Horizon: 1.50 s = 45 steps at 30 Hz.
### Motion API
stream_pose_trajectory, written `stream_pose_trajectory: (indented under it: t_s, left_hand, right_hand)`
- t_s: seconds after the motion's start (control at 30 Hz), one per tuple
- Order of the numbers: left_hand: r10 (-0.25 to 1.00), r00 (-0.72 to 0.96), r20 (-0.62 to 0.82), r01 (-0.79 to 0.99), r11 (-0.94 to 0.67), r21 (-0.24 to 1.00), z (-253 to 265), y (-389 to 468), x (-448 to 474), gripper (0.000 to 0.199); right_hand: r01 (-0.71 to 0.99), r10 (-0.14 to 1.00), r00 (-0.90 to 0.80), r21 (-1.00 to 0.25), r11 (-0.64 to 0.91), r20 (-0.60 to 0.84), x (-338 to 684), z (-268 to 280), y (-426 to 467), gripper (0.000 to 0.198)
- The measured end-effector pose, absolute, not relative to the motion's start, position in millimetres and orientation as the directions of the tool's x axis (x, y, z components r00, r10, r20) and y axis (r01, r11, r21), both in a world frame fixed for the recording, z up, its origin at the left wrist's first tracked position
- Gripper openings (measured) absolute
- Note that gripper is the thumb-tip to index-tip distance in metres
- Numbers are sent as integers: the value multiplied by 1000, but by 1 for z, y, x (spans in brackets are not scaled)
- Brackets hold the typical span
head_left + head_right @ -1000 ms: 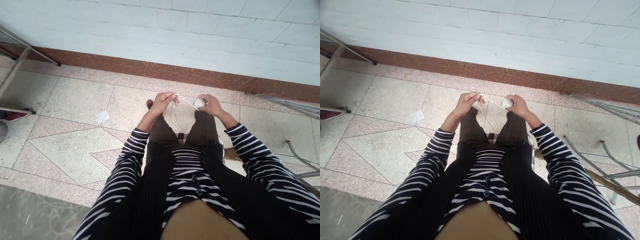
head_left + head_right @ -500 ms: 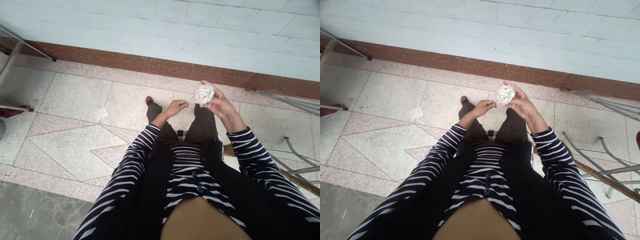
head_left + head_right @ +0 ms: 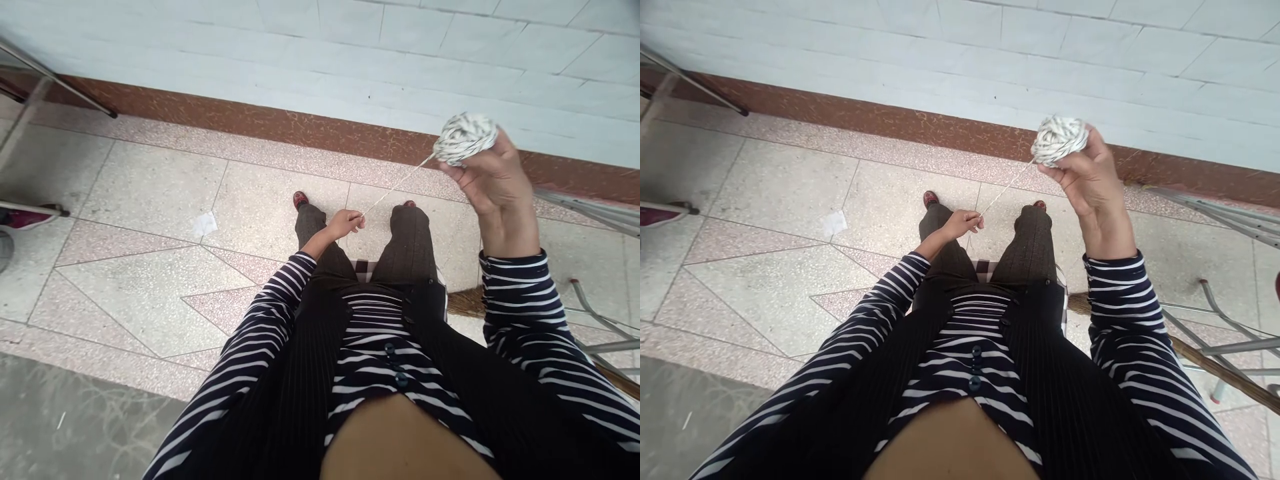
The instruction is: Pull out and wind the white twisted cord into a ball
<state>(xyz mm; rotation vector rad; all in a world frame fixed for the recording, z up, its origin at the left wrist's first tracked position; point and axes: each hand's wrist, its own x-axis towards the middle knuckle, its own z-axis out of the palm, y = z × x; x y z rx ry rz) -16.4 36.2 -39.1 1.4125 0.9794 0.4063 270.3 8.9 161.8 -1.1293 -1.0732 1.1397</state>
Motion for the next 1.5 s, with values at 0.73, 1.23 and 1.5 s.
stream_pose_trajectory:
  t_s: [0.73, 1.23, 1.5]
  left_hand:
    - [892, 439, -109, 425, -99, 900, -35, 73, -3, 47]
    - [822, 570, 17, 180, -145, 973, 25, 54, 16, 24]
    - [813, 553, -182, 367, -41, 929, -8, 52, -32, 25]
  right_hand:
    - [21, 976, 137, -985, 170, 172, 221, 188, 5, 52]
    - [97, 971, 219, -992, 78, 98, 243, 146, 52, 67]
    - [222, 769, 514, -924, 310, 381, 272, 169, 64, 62]
